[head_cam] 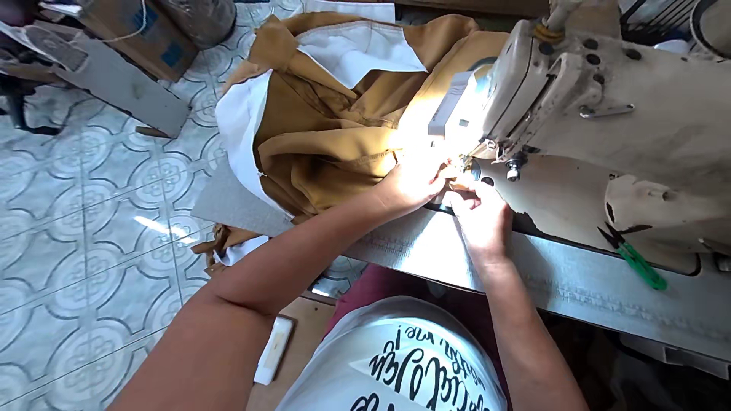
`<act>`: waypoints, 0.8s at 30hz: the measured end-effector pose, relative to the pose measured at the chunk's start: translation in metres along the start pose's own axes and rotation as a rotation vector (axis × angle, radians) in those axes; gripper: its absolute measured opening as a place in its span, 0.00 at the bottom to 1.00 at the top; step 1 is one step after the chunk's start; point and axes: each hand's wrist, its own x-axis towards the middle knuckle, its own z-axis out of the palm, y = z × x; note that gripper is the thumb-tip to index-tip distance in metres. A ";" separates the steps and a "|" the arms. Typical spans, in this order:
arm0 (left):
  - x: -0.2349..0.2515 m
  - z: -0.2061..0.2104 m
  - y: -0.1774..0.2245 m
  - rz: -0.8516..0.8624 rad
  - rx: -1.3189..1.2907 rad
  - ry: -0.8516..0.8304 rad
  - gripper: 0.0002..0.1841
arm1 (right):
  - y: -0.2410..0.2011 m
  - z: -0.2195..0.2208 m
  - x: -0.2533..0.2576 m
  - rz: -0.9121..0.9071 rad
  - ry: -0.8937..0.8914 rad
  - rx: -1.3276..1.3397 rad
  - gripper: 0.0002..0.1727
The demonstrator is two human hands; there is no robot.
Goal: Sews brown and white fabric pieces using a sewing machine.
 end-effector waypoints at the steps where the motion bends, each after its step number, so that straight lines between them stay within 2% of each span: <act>1: 0.000 -0.003 0.001 0.006 -0.021 -0.021 0.17 | 0.000 0.003 0.003 0.013 0.008 0.066 0.10; 3: -0.001 -0.013 0.009 0.035 -0.006 -0.097 0.19 | -0.003 0.003 0.003 0.088 -0.006 0.234 0.06; 4: -0.004 -0.015 0.012 0.070 0.067 -0.116 0.20 | -0.007 -0.002 -0.001 0.189 -0.052 0.380 0.04; 6: -0.013 -0.015 0.012 0.235 0.207 -0.057 0.17 | -0.020 -0.018 -0.014 0.510 -0.198 0.794 0.02; 7: -0.017 -0.015 0.013 0.283 0.255 -0.045 0.15 | -0.022 -0.024 -0.024 0.603 -0.227 0.886 0.01; 8: -0.021 -0.013 0.012 0.310 0.276 -0.035 0.14 | -0.019 -0.026 -0.032 0.597 -0.220 0.853 0.08; 9: -0.023 -0.011 0.012 0.318 0.283 -0.032 0.14 | -0.015 -0.026 -0.040 0.497 -0.201 0.719 0.16; 11: -0.025 -0.007 0.011 0.318 0.273 -0.027 0.14 | -0.009 -0.020 -0.050 0.163 -0.093 0.196 0.24; 12: -0.026 -0.005 0.012 0.311 0.272 -0.025 0.14 | -0.008 -0.017 -0.051 0.007 -0.011 -0.059 0.23; 14: -0.026 -0.004 0.012 0.320 0.278 -0.018 0.13 | -0.002 -0.013 -0.049 -0.201 0.057 -0.320 0.15; 16: -0.025 -0.005 0.012 0.339 0.333 -0.033 0.14 | 0.009 -0.007 -0.048 -0.312 0.083 -0.354 0.08; 20: -0.026 -0.006 0.013 0.385 0.468 -0.086 0.17 | 0.025 -0.003 -0.053 -0.395 0.079 -0.317 0.09; 24: -0.026 -0.003 0.010 0.378 0.463 -0.048 0.17 | 0.023 -0.005 -0.052 -0.402 0.052 -0.329 0.08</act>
